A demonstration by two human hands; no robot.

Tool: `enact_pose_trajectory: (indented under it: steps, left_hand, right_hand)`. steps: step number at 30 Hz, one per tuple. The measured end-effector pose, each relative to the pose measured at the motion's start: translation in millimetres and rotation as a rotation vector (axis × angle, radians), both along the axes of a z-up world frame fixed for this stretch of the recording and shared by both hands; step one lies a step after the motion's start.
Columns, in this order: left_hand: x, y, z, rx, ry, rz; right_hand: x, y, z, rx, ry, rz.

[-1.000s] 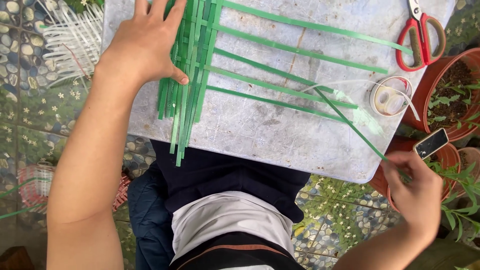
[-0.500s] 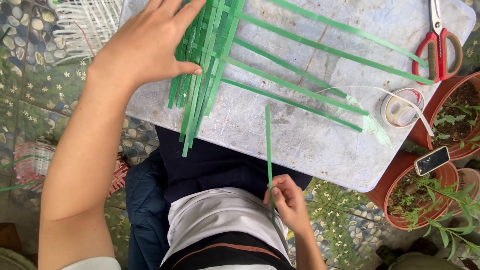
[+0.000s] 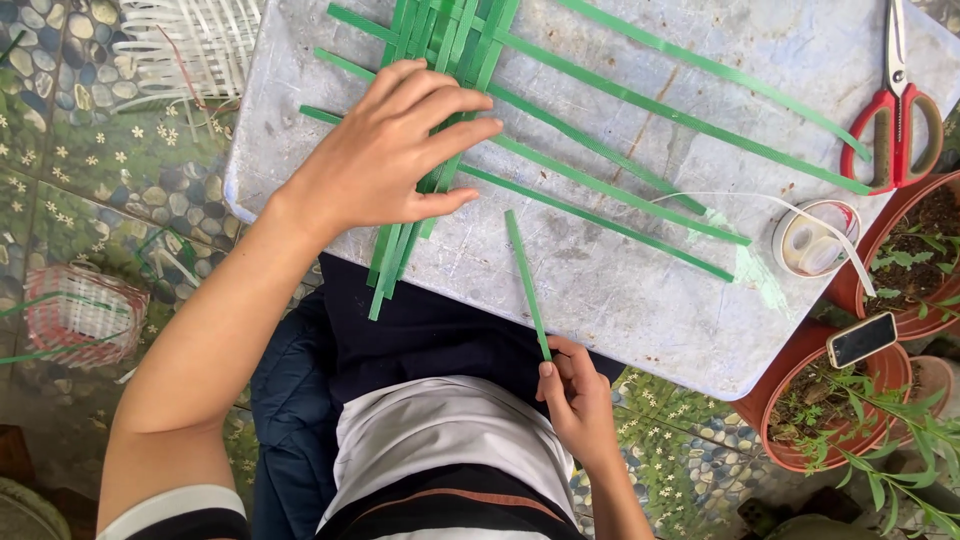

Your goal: Weaving green plastic strips into a grid pattern on a table to create a mat or basket component.

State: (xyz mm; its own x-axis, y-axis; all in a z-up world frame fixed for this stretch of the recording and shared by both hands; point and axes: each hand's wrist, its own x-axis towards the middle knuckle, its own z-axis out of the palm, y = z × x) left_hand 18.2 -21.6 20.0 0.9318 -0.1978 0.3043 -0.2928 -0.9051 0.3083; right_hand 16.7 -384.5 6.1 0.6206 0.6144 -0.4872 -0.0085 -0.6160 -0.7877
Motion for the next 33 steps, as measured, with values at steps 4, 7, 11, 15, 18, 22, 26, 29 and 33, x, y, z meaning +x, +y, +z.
enact_pose_trajectory:
  steps: [4,7,11,15,18,22,26,29,33]
  left_hand:
    - [2,-3,-9,0.035,-0.029,0.03]
    - [3,-5,-12,0.029,-0.007,0.065]
    - [4,-7,-19,0.031,-0.022,0.063]
    - [3,-9,-27,0.021,-0.036,0.053]
    - [3,-9,-29,0.018,-0.05,0.065]
    - [3,-9,-30,0.025,-0.038,0.049]
    - [3,-11,-29,0.17,-0.005,0.058]
    - [4,-12,-29,0.2,-0.004,0.059]
    - [4,-14,-30,0.197,0.017,0.087]
  right_hand:
    - [3,8,2,0.004,-0.022,0.012]
    - [6,14,5,-0.01,-0.087,0.027]
    - [8,20,6,-0.032,-0.153,-0.006]
    - [13,24,15,-0.072,-0.1,-0.037]
    - [11,22,19,-0.092,0.005,-0.003]
    - [12,23,11,-0.046,0.106,-0.138]
    - [14,23,3,-0.026,-0.078,-0.102]
    - [17,25,11,-0.076,-0.21,-0.017]
    - [20,19,21,-0.058,0.219,-0.12]
